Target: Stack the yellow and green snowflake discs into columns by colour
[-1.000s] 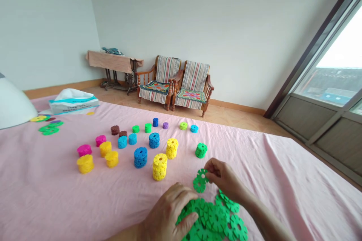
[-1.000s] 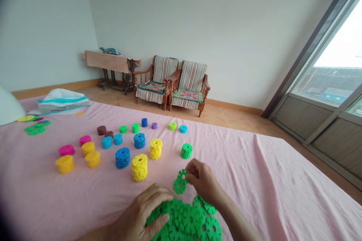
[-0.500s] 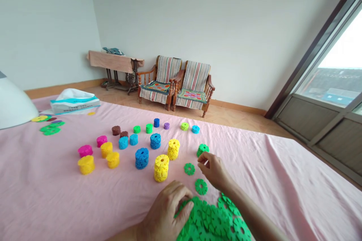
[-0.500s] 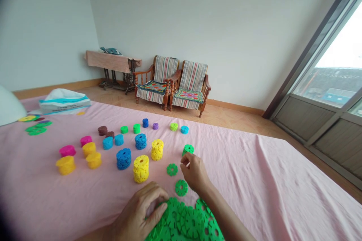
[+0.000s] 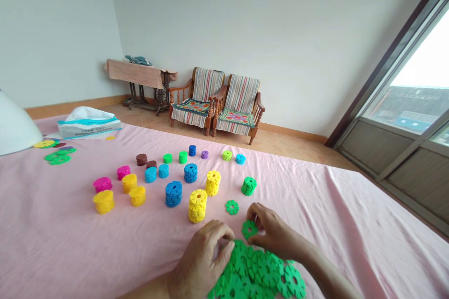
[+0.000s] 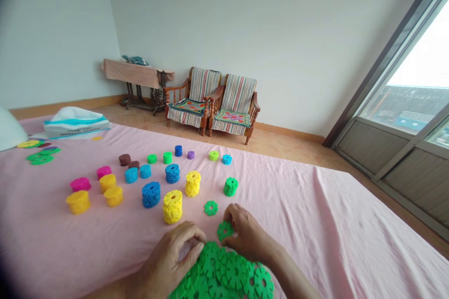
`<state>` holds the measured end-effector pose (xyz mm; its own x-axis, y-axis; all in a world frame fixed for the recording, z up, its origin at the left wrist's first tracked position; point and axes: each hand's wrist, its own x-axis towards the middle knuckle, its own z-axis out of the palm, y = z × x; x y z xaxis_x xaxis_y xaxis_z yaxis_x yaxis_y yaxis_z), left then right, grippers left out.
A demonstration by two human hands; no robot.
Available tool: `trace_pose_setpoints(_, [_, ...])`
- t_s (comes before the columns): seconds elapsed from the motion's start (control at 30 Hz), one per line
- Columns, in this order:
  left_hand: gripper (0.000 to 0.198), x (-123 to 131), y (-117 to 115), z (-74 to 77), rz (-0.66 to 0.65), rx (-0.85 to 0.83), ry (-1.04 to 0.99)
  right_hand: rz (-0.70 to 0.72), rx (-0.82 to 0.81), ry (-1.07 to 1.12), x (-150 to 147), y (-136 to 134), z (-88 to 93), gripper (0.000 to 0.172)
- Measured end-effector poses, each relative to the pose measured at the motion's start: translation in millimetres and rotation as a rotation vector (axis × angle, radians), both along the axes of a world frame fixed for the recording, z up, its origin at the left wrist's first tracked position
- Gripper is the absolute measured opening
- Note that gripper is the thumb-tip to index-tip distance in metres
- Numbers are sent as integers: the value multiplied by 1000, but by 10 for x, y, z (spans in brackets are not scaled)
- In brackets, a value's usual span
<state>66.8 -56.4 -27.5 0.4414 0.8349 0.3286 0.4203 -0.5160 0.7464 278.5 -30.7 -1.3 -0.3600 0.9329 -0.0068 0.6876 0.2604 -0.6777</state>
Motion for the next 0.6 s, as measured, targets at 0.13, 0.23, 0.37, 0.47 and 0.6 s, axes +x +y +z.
trace_pose_setpoints(0.13, [16,-5,21,-34,52,-66,-72,-30,-58,217,-115,1,11,12])
trace_pose_setpoints(0.23, [15,4,42,-37,46,-128,-70,2,-32,378,-237,-62,9,11])
trace_pose_setpoints(0.37, [29,16,76,-43,55,-166,-75,0,29,392,-344,-175,17,13])
trace_pose_setpoints(0.47, [32,16,98,-58,81,-231,-177,42,94,309,-371,-230,16,31])
trace_pose_setpoints(0.6, [34,14,103,-65,51,-375,-308,41,164,218,-409,-276,-25,44])
